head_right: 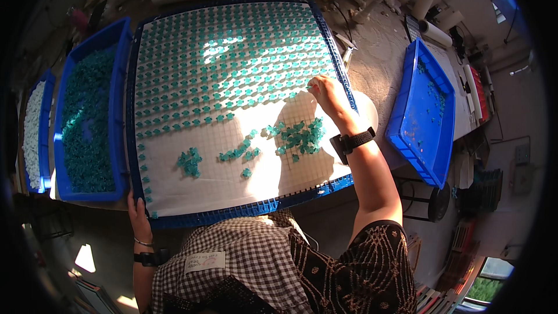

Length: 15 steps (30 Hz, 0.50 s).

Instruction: Sorting small blue plastic components and arranging them into a grid tray.

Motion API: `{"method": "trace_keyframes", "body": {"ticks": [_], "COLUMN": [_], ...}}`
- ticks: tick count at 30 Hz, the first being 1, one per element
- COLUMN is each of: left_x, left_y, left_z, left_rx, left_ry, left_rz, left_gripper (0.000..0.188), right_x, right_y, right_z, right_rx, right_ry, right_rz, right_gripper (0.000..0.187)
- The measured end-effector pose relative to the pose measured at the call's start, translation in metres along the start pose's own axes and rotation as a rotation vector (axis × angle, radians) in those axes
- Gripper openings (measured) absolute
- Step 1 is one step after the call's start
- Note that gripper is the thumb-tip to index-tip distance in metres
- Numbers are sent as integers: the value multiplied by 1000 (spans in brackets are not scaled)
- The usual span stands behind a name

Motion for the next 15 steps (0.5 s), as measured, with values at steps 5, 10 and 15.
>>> {"method": "trace_keyframes", "body": {"ticks": [5,10,15], "left_x": [2,-3,-5], "left_y": [1,1,3], "left_z": [1,0,0], "left_rx": [3,17,8], "left_ry": [-8,-12,11], "left_rz": [-6,-31,2], "left_gripper": [52,52,53], "right_x": [-12,-8,-13], "right_y": [-2,-4,-1], "right_z": [0,-2,-5], "right_rx": [-57,-110,-58], "right_ry": [-85,-40,65], "right_rz": [-35,72,112], "right_gripper": [9,11,8]}}
Point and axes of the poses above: each hand's wrist, its own z-axis away from the middle knuckle, its own y-axis out of the back of the hand, x = y × z, the point moved 2 cm from there along -z, towards the middle knuckle, and after that the axes turned 6 degrees about x, right-handed, at the moved point
